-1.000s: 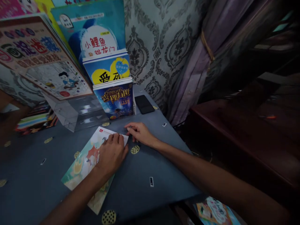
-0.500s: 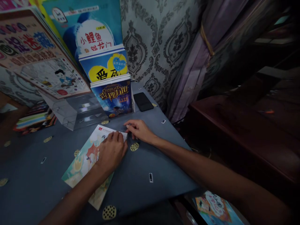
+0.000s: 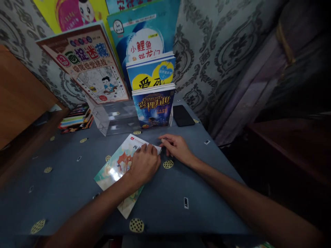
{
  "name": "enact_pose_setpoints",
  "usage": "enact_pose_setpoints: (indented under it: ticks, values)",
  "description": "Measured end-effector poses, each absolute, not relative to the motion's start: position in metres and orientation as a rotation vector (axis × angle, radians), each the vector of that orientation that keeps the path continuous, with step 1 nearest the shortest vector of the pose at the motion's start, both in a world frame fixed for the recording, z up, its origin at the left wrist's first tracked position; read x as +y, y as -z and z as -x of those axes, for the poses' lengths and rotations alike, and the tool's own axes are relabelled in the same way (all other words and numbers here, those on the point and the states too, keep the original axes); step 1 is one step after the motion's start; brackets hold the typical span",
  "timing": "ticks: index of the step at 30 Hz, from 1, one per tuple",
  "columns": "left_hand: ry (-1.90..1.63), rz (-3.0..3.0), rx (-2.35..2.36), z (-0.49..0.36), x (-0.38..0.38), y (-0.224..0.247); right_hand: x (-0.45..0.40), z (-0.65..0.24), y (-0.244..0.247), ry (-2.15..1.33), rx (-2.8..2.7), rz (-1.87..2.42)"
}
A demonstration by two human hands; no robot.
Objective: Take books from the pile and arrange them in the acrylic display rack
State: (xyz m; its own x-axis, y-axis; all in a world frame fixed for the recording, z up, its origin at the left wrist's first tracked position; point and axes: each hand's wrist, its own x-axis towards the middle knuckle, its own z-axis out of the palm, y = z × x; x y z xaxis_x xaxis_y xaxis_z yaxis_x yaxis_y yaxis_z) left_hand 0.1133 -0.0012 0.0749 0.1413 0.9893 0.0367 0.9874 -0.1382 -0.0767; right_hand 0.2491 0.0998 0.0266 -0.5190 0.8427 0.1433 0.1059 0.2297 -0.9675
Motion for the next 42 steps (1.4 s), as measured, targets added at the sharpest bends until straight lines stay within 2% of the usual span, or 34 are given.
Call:
enact_pose_setpoints:
  ticks: [42]
  values:
    - [-0.063, 2.312, -2.000, -0.1126, -0.0018, -0.0766, 0.0979, -0.2495, -0.0253, -1.285, -1.842, 0.868]
